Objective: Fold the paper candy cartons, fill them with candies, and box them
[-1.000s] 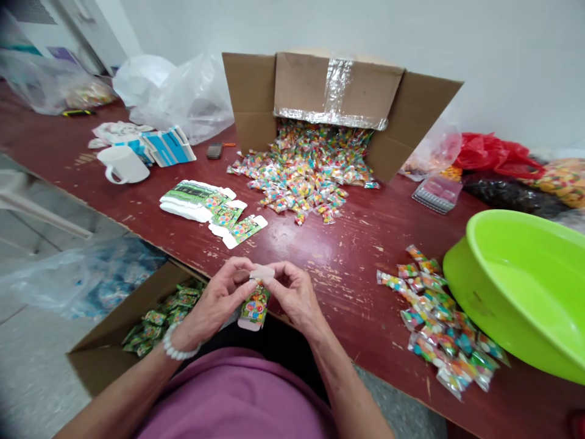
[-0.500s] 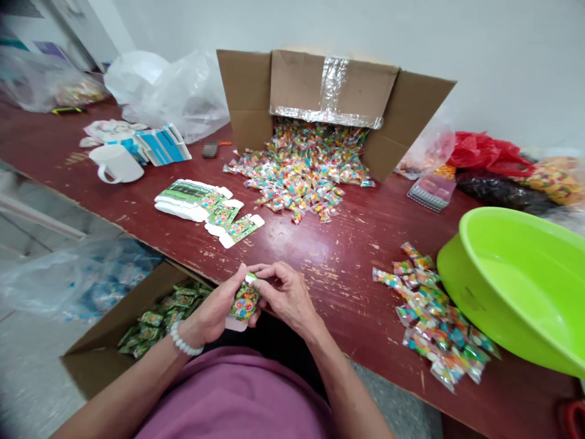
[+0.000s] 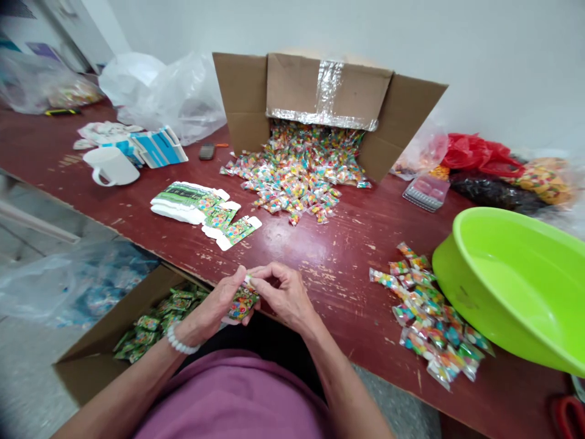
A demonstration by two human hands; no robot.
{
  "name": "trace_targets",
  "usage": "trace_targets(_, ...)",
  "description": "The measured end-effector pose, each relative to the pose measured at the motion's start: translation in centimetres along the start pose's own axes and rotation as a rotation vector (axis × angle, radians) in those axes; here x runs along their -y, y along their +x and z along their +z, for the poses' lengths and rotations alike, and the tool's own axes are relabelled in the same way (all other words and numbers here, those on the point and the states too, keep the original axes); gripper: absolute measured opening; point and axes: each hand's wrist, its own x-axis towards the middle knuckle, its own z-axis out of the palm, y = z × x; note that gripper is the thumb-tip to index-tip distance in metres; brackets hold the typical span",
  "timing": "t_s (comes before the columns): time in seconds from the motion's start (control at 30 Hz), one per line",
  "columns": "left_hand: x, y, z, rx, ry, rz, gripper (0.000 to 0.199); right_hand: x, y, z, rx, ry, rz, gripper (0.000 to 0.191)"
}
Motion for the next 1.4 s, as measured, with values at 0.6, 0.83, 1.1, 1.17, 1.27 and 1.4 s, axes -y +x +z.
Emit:
trace_targets(0.6, -1.5, 1.7, -1.9, -0.215, -0.226, 0.048, 0.055, -2.5, 14.3, -8.7, -0.459, -0.932, -0.212, 0.022)
trace_targets(0.83, -1.3, 2.4, -3.3, -0.344, -0.29, 0.09, 0.06, -2.1, 10.1, -8.0, -0.541, -0.72, -0.169, 0.026)
trace_targets(1.1, -1.5, 2.2, -3.2, -0.385, -0.392, 0.082, 0.042, -1.4, 1.7, -1.0, -0.477, 0.034, -0.06, 0.033)
trace_targets(1.17, -1.3, 1.6, -2.7, -0.355, -0.438, 0.047, 0.041, -1.7, 1.6, -0.6, -0.497, 0.023, -0.065, 0.031)
trace_targets(1.27, -0.6, 0.6, -2.0, -0.234, -0.483, -0.039, 0.05, -1.6, 1.7, -1.1, -0.485, -0.026, -0.067, 0.03)
trace_targets(1.4, 0.5, -0.1, -1.5, 0.11, -0.4, -0.133, 0.049, -0.7, 1.4, -1.3, -0.395, -0.076, -0.057, 0.027)
